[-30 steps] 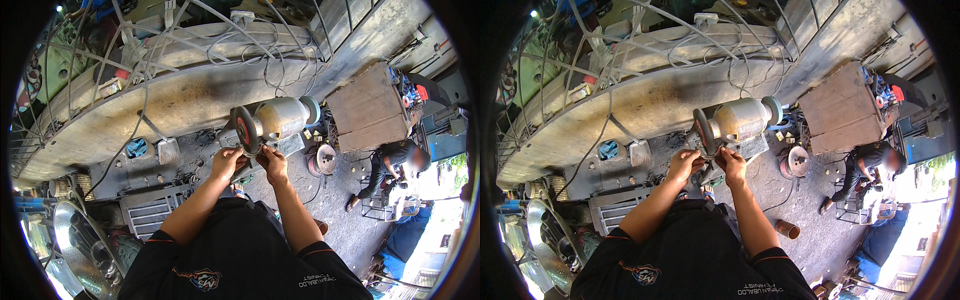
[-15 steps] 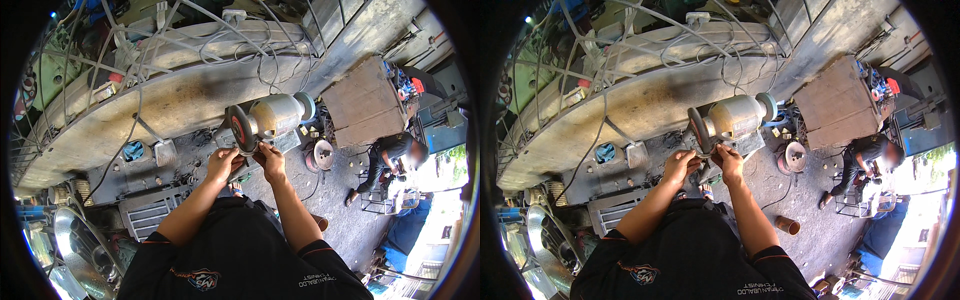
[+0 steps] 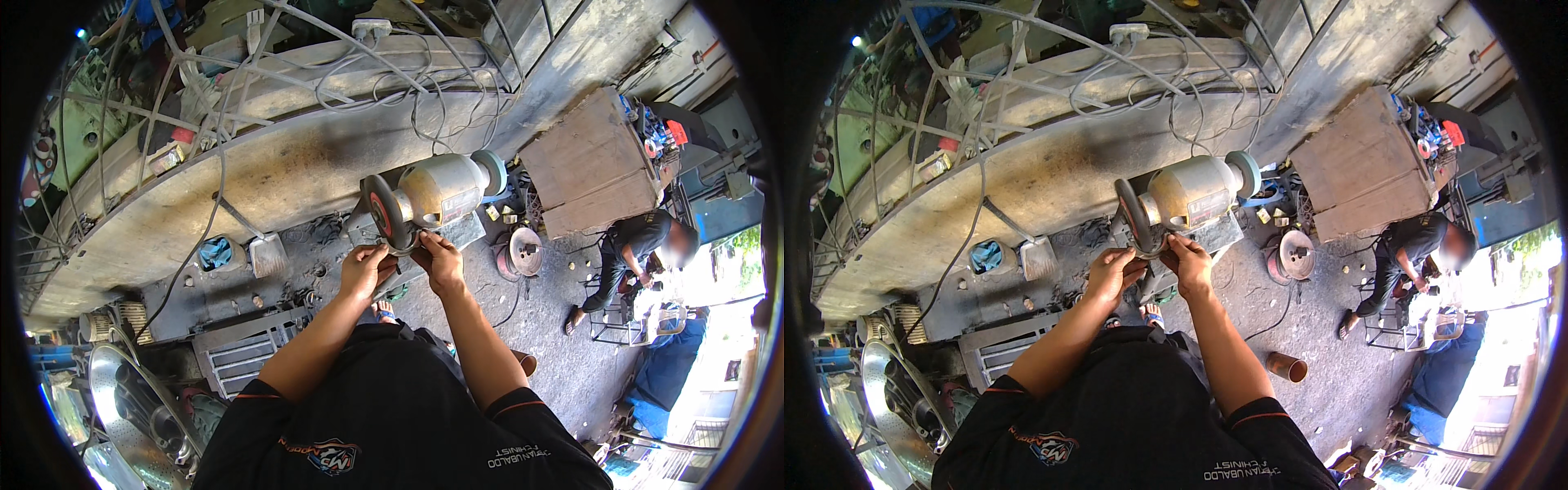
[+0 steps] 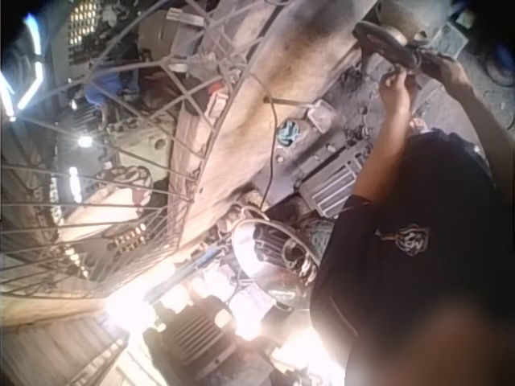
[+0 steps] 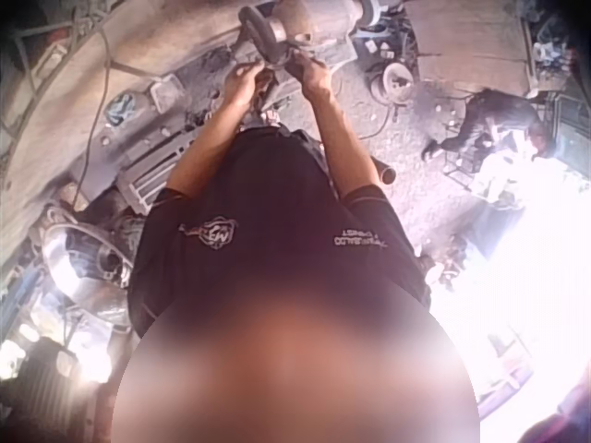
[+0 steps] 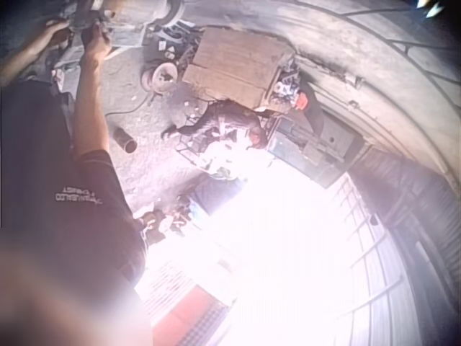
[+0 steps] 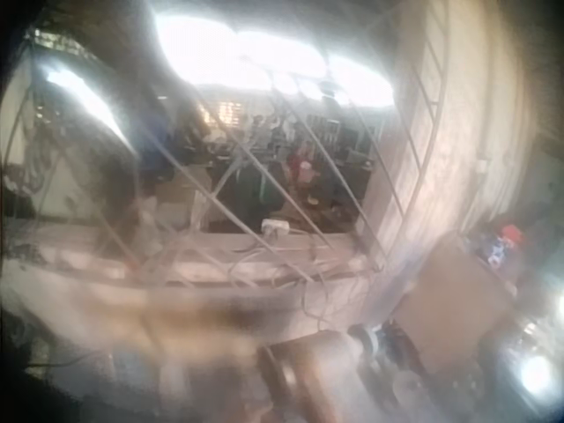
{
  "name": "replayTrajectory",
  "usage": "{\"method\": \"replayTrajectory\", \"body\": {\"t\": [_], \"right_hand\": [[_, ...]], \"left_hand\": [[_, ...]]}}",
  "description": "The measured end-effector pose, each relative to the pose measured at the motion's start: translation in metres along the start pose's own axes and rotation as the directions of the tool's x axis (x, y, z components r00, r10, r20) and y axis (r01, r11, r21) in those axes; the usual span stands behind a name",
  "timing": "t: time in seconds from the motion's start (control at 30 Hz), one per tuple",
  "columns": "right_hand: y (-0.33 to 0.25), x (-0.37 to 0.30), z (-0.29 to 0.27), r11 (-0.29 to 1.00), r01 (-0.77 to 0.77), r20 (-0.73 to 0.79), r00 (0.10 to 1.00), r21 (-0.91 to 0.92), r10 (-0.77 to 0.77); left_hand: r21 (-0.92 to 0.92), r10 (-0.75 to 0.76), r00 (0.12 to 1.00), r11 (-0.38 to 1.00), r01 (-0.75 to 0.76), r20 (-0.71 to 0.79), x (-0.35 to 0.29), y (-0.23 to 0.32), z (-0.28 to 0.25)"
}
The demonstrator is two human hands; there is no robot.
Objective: The person uses a bench grinder to smooth the edges of small metal parts. They repeatedly press the parts against the spinning wheel, rotate them to grind different sides, and place finished pieces into a metal bowl. The person also adjusts the camera headstrap at the end.
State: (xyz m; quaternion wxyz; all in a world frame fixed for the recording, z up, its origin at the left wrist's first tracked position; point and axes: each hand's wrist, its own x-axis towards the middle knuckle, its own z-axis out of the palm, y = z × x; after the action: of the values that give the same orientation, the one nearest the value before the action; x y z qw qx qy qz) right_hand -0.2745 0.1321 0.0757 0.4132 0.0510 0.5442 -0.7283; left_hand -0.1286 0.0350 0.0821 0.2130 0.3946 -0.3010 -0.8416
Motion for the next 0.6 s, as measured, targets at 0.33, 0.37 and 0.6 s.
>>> {"method": "replayTrajectory", "body": {"t": [0.33,0.37,0.6], "right_hand": [[0.003,-0.01,-0.001,1.0,-0.013,0.196,0.98,0.004,0.012],[0.002,-0.016,-0.004,0.999,-0.032,0.25,0.968,0.035,0.023],[-0.007,-0.071,-0.024,0.948,-0.273,0.393,0.899,0.165,0.191]], "left_hand": [[0.08,0.123,0.991,0.989,-0.128,0.06,-0.019,0.009,-0.009],[0.138,0.168,0.98,0.974,-0.181,0.103,-0.029,0.008,-0.011],[0.249,0.203,0.85,0.9,-0.357,0.486,-0.087,-0.012,-0.005]]}}
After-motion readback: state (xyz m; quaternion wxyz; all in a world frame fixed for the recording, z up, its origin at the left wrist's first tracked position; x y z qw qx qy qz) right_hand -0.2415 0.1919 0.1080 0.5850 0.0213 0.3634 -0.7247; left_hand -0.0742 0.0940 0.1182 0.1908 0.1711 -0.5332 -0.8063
